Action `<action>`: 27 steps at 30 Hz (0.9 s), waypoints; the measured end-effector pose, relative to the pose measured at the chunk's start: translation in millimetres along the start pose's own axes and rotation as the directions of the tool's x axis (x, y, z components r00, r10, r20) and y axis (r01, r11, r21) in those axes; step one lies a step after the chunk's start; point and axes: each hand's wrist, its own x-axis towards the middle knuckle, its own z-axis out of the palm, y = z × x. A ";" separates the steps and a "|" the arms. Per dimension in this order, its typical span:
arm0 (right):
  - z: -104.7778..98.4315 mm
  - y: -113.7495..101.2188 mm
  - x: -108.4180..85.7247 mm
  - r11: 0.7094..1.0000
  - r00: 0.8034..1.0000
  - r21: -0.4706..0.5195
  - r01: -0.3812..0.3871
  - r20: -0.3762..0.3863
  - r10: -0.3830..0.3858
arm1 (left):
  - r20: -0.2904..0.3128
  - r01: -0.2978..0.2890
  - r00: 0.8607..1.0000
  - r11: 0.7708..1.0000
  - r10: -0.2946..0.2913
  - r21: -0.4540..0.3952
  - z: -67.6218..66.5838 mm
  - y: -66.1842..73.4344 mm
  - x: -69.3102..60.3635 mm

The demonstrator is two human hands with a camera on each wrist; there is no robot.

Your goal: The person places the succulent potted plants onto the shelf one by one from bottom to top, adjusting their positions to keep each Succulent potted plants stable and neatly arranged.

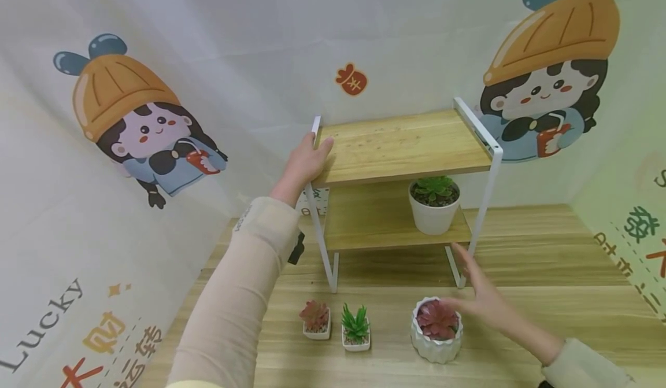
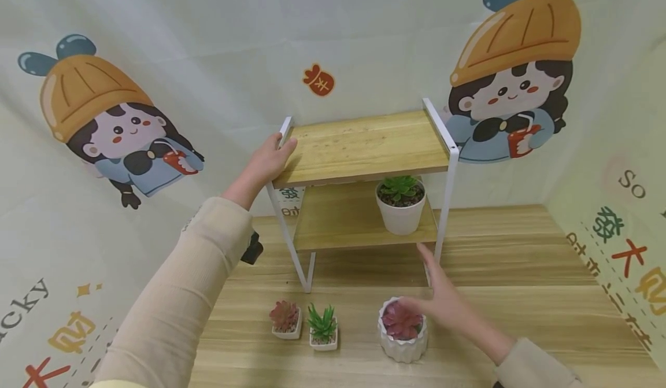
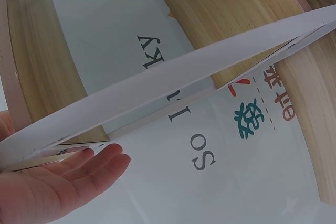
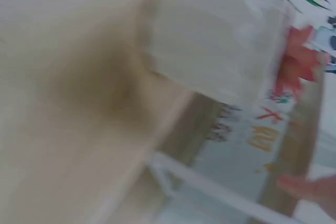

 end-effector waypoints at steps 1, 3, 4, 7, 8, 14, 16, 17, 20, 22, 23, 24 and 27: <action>2.6 6.6 -8.9 1.000 0.999 -0.010 0.014 0.035 -0.014 | 0.002 0.001 1.000 1.000 -0.001 0.001 0.2 -0.3 0.0; 8.9 19.3 -26.1 0.999 0.996 -0.038 0.020 0.084 -0.016 | 0.003 0.002 1.000 1.000 -0.002 -0.002 0.4 -0.7 0.4; 13.1 25.8 -33.3 0.999 0.995 -0.042 0.022 0.097 -0.018 | 0.003 0.003 1.000 1.000 -0.003 -0.002 0.5 -0.8 0.7; 25.8 40.9 -48.7 0.998 0.995 -0.061 0.018 0.095 -0.012 | -0.001 0.004 1.000 1.000 -0.004 -0.001 0.2 -0.6 0.7; 29.8 44.5 -52.1 0.998 0.996 -0.063 0.009 0.084 -0.003 | -0.002 0.005 1.000 1.000 -0.005 0.000 0.1 -0.5 0.7; 46.6 57.8 -60.1 0.992 0.991 0.001 -0.124 0.052 0.124 | 0.000 0.006 1.000 1.000 -0.006 0.005 0.0 -0.4 0.0; 49.8 60.2 -59.5 0.983 0.982 0.033 -0.179 0.068 0.177 | 0.000 0.005 1.000 1.000 -0.005 0.001 0.2 -0.4 0.1; 50.8 60.6 -58.5 0.977 0.976 0.056 -0.207 0.077 0.202 | -0.002 0.005 1.000 1.000 -0.005 -0.002 0.3 -0.4 0.2; 52.5 59.8 -54.7 0.959 0.962 0.096 -0.265 0.093 0.257 | -0.006 0.007 1.000 1.000 -0.007 -0.009 0.3 -0.5 0.2; 53.3 57.9 -52.2 0.954 0.959 0.111 -0.279 0.083 0.271 | -0.007 0.009 1.000 1.000 -0.009 -0.011 0.1 -0.7 0.3; 53.8 57.3 -51.2 0.953 0.959 0.111 -0.281 0.076 0.273 | -0.007 0.010 1.000 1.000 -0.010 -0.009 0.1 -0.8 0.5; 54.4 57.0 -50.5 0.955 0.961 0.107 -0.276 0.069 0.269 | -0.006 0.010 1.000 1.000 -0.010 -0.007 0.0 -0.7 0.5; 57.4 57.8 -49.2 0.963 0.969 0.108 -0.249 0.029 0.247 | -0.005 0.009 1.000 1.000 -0.009 0.001 -0.3 -0.4 0.3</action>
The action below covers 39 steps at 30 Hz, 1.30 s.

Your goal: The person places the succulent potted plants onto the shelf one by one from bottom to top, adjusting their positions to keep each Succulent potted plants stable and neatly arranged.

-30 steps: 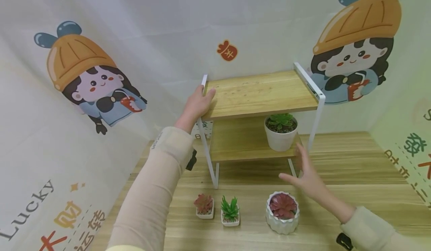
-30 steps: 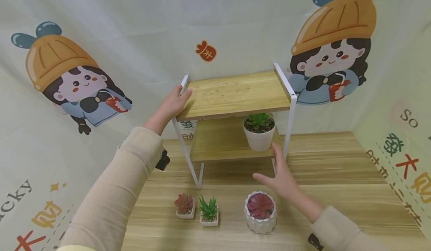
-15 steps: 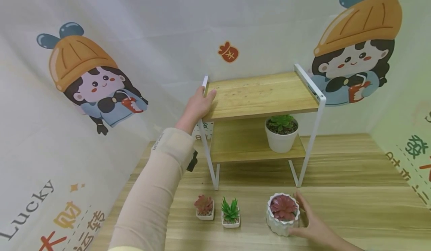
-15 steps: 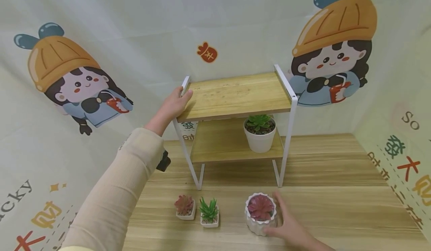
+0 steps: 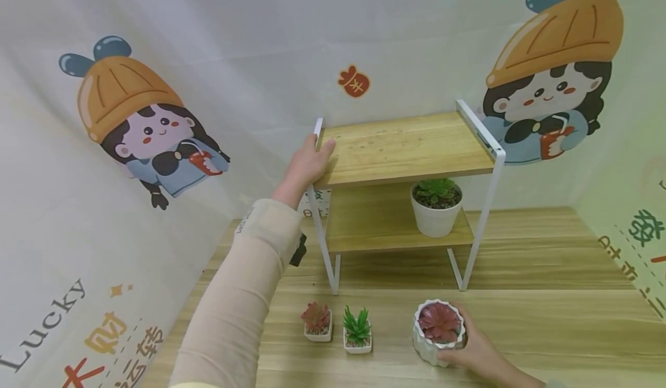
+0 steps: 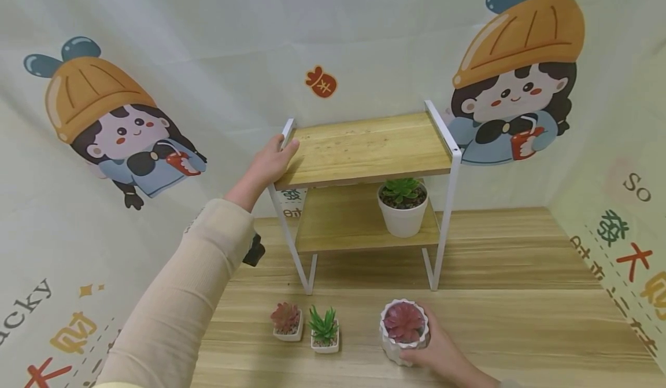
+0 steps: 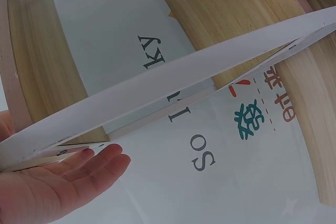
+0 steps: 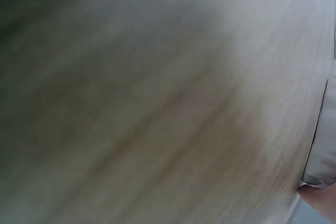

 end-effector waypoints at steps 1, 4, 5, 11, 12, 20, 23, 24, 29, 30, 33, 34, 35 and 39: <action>0.9 1.0 0.4 1.000 1.000 0.001 0.018 -0.011 -0.018 | 0.000 0.000 1.000 1.000 0.000 0.003 0.0 0.1 -0.1; 3.2 4.3 1.8 0.995 0.995 0.046 0.091 -0.036 -0.089 | 0.000 -0.001 1.000 1.000 0.001 0.009 0.1 0.4 -0.5; 3.7 5.3 2.4 0.991 0.993 0.067 0.115 -0.041 -0.113 | 0.000 0.000 1.000 1.000 0.000 0.009 0.0 0.4 -0.6; 6.6 11.4 6.9 0.942 0.972 0.244 0.232 -0.028 -0.232 | -0.002 -0.003 1.000 1.000 0.003 0.005 -0.2 -0.1 -0.4; 7.1 12.0 7.5 0.936 0.970 0.256 0.240 -0.029 -0.241 | -0.002 -0.004 1.000 1.000 0.004 0.005 -0.4 -0.1 -0.4; 7.0 6.6 8.1 0.964 0.989 0.220 0.149 -0.043 -0.143 | -0.002 -0.002 1.000 1.000 0.002 0.001 -0.9 -0.7 -0.4; 6.0 6.6 7.8 0.961 0.987 0.227 0.160 -0.032 -0.157 | 0.000 -0.005 1.000 1.000 0.005 0.001 -0.5 -0.8 -0.3; 5.6 6.5 7.8 0.959 0.986 0.233 0.164 -0.025 -0.163 | 0.001 -0.006 1.000 1.000 0.006 0.000 -0.5 -0.8 -0.4; 4.3 6.2 8.6 0.962 0.982 0.201 0.185 -0.017 -0.186 | -0.004 -0.006 1.000 1.000 0.006 -0.008 0.0 -1.3 -0.6; 4.4 5.9 8.6 0.964 0.983 0.194 0.183 -0.016 -0.184 | -0.006 -0.006 1.000 1.000 0.006 -0.011 0.1 -1.4 -0.6; 5.2 3.5 7.8 0.969 0.982 0.164 0.186 -0.005 -0.188 | -0.006 -0.001 1.000 1.000 0.001 -0.020 0.3 -1.3 -1.3; 5.6 1.8 7.7 0.971 0.983 0.159 0.180 0.004 -0.183 | -0.004 0.001 1.000 1.000 -0.001 -0.021 0.4 -1.2 -1.4; 5.8 -0.8 7.9 0.975 0.985 0.149 0.167 0.014 -0.171 | -0.003 0.004 1.000 1.000 -0.004 -0.024 0.5 -1.2 -1.4; 7.8 -15.4 11.6 0.985 0.992 0.139 0.102 0.055 -0.111 | 0.001 0.007 1.000 1.000 -0.007 -0.023 0.5 -1.0 -0.4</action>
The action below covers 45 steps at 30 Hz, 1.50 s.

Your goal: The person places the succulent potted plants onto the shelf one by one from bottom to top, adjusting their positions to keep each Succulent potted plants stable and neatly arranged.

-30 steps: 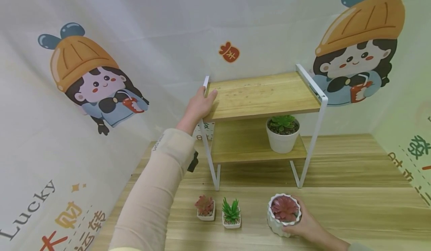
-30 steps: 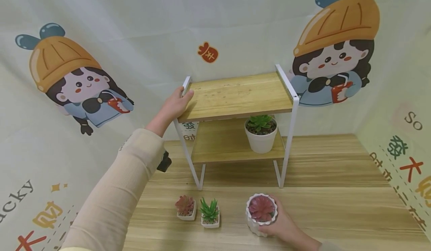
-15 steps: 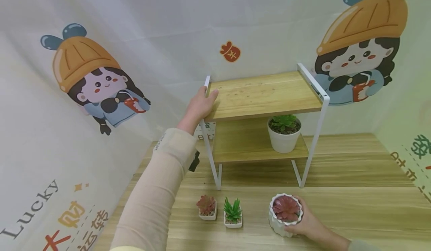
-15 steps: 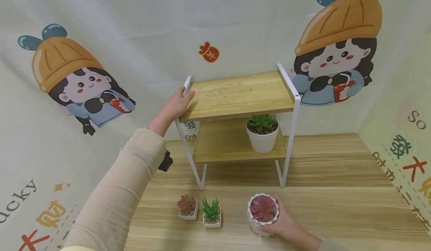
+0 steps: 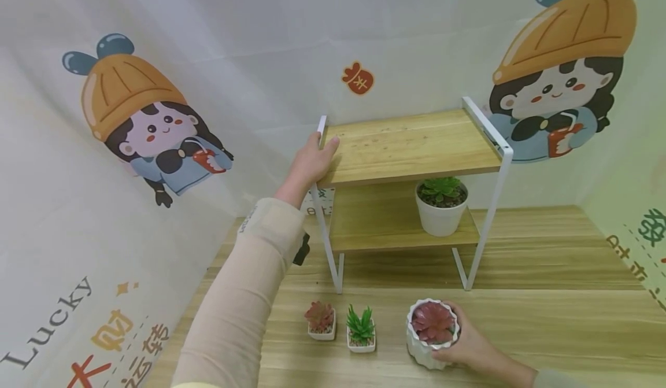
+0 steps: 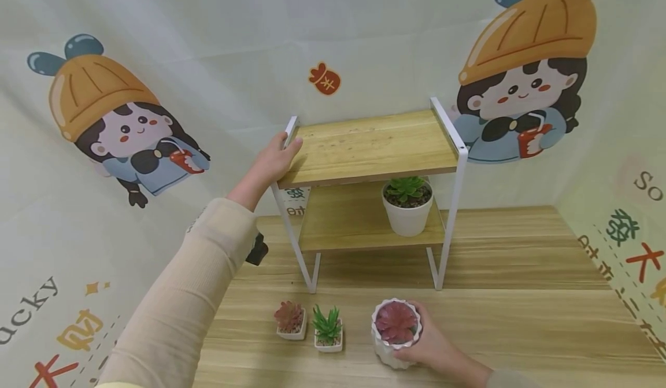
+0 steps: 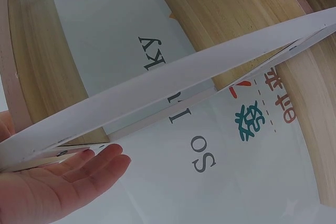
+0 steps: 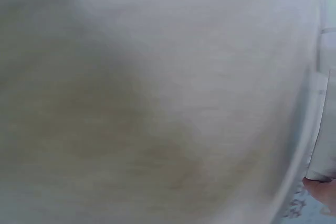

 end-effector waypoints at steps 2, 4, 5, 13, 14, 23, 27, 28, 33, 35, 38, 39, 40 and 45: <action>2.2 -8.6 5.8 1.000 1.000 -0.004 -0.010 0.012 0.010 | -0.003 0.001 1.000 1.000 -0.001 0.003 -0.3 0.2 0.4; 4.8 -17.9 13.1 1.000 1.000 -0.002 0.005 0.019 -0.005 | -0.004 0.002 1.000 1.000 -0.002 0.001 -0.6 0.3 0.4; 6.4 -22.8 17.4 1.000 1.000 -0.001 0.016 0.016 -0.016 | -0.004 0.002 1.000 1.000 -0.002 0.001 -0.7 0.3 0.3; 16.2 -69.3 53.0 0.999 1.000 -0.021 0.029 0.010 -0.029 | -0.008 0.002 1.000 1.000 -0.002 -0.003 -0.9 -1.4 -0.6; 17.1 -75.4 57.6 0.999 1.000 -0.017 0.028 0.011 -0.028 | -0.009 0.000 1.000 1.000 0.000 -0.004 -0.9 -1.5 -0.8; 18.9 -115.2 96.2 0.999 0.999 0.052 -0.004 0.036 0.003 | -0.012 -0.002 1.000 1.000 0.002 0.003 -1.3 -0.5 -0.8; 18.0 -126.1 110.9 0.998 0.999 0.067 -0.021 0.026 0.019 | -0.017 -0.014 1.000 1.000 0.014 0.013 -1.2 -0.2 -0.7; 18.1 -128.4 114.2 0.997 0.999 0.080 -0.024 0.025 0.022 | -0.018 -0.014 1.000 1.000 0.015 0.014 -1.2 -0.1 -0.8; 20.6 -134.7 131.1 0.990 0.999 0.136 -0.034 0.010 0.033 | -0.023 -0.016 1.000 1.000 0.017 0.022 -1.1 0.9 -1.7; 22.3 -135.0 137.7 0.992 0.999 0.124 -0.032 -0.004 0.033 | -0.025 -0.016 1.000 1.000 0.017 0.025 -0.8 0.8 -1.1; 25.9 -134.1 148.3 0.995 1.000 0.104 0.004 -0.026 -0.001 | -0.027 -0.021 0.999 0.999 0.021 0.025 -0.3 0.5 -0.1; 27.2 -133.2 151.9 0.995 0.999 0.099 0.014 -0.033 -0.011 | -0.029 -0.023 0.999 0.999 0.024 0.022 0.0 0.4 0.0; 28.4 -132.3 155.0 0.996 0.999 0.089 0.022 -0.045 -0.018 | -0.031 -0.025 0.999 1.000 0.026 0.018 0.1 0.5 -0.2; 34.3 -126.9 166.0 0.997 0.997 0.073 0.028 -0.077 -0.022 | -0.033 -0.026 0.999 1.000 0.026 0.012 0.6 0.7 -0.7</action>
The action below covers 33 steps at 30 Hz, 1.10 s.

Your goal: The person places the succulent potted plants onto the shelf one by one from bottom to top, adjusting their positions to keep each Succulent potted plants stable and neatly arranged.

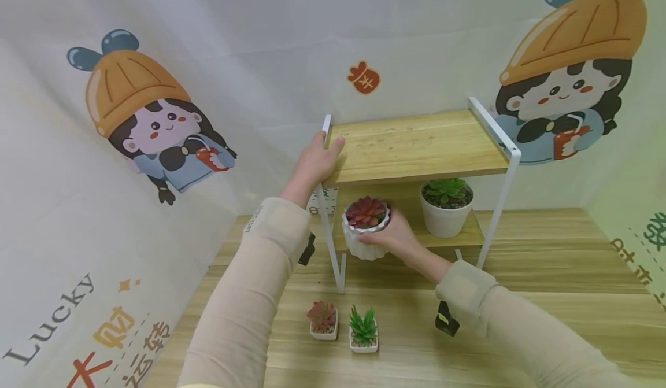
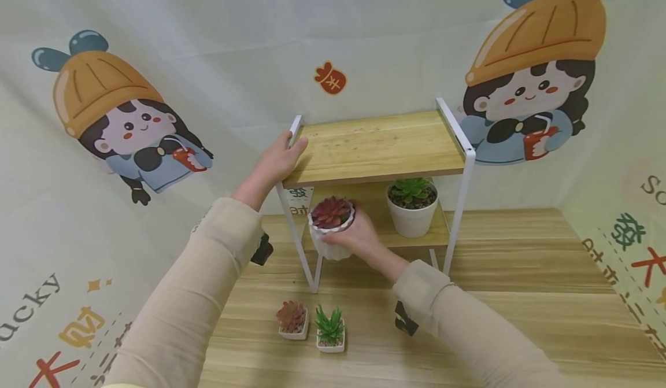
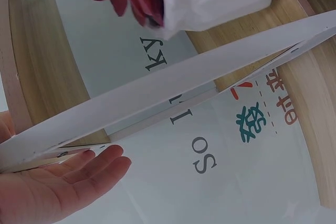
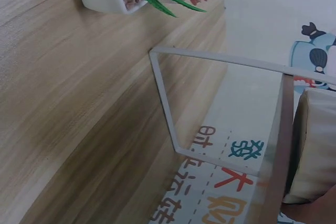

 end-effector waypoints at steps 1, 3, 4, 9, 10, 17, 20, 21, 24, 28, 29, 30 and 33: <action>1.1 1.2 1.2 1.000 1.000 0.004 -0.001 0.001 0.001 | 0.001 0.000 1.000 1.000 0.000 0.000 0.1 0.1 0.0; 3.0 3.9 3.4 1.000 1.000 0.007 -0.011 0.001 0.011 | -0.001 -0.004 1.000 1.000 0.004 0.002 0.5 0.2 0.1; 3.8 4.8 4.4 1.000 1.000 0.009 -0.018 -0.001 0.018 | -0.002 -0.006 1.000 1.000 0.006 0.004 0.6 0.2 0.2; 5.7 7.3 9.7 0.999 0.999 0.013 -0.038 -0.019 0.039 | -0.001 -0.003 1.000 1.000 0.003 0.011 1.1 -0.3 0.7; 5.8 7.5 10.7 0.999 0.999 0.016 -0.041 -0.020 0.041 | 0.002 0.001 1.000 1.000 -0.001 0.011 1.1 -0.3 0.7; 7.3 9.8 18.3 0.999 0.999 0.012 -0.049 -0.020 0.049 | 0.005 0.010 1.000 1.000 -0.010 0.014 0.6 -0.1 0.6; 8.3 11.2 21.7 0.997 0.998 0.024 -0.066 -0.019 0.067 | -0.003 0.009 1.000 1.000 -0.009 0.013 1.1 -0.7 1.9; 8.7 11.5 22.6 0.997 0.997 0.028 -0.071 -0.019 0.072 | -0.005 0.010 1.000 1.000 -0.010 0.014 1.3 -0.9 2.6; 9.5 12.8 24.9 0.996 0.997 0.042 -0.078 -0.019 0.079 | -0.016 0.009 1.000 1.000 -0.009 0.022 3.2 -3.7 6.1; 10.5 14.2 28.0 0.996 0.997 0.050 -0.072 -0.023 0.074 | -0.014 0.011 1.000 1.000 -0.011 0.018 2.7 -3.7 5.1; 10.7 14.3 28.8 0.996 0.997 0.049 -0.074 -0.025 0.075 | -0.004 0.018 1.000 1.000 -0.018 0.015 1.4 -1.8 3.2; 10.9 14.7 29.4 0.996 0.997 0.047 -0.077 -0.028 0.078 | -0.001 0.018 1.000 1.000 -0.018 0.012 1.0 -1.6 2.3; 11.4 15.4 31.4 0.995 0.995 0.032 -0.094 -0.032 0.095 | 0.011 0.021 1.000 1.000 -0.021 0.013 -0.3 -0.7 1.1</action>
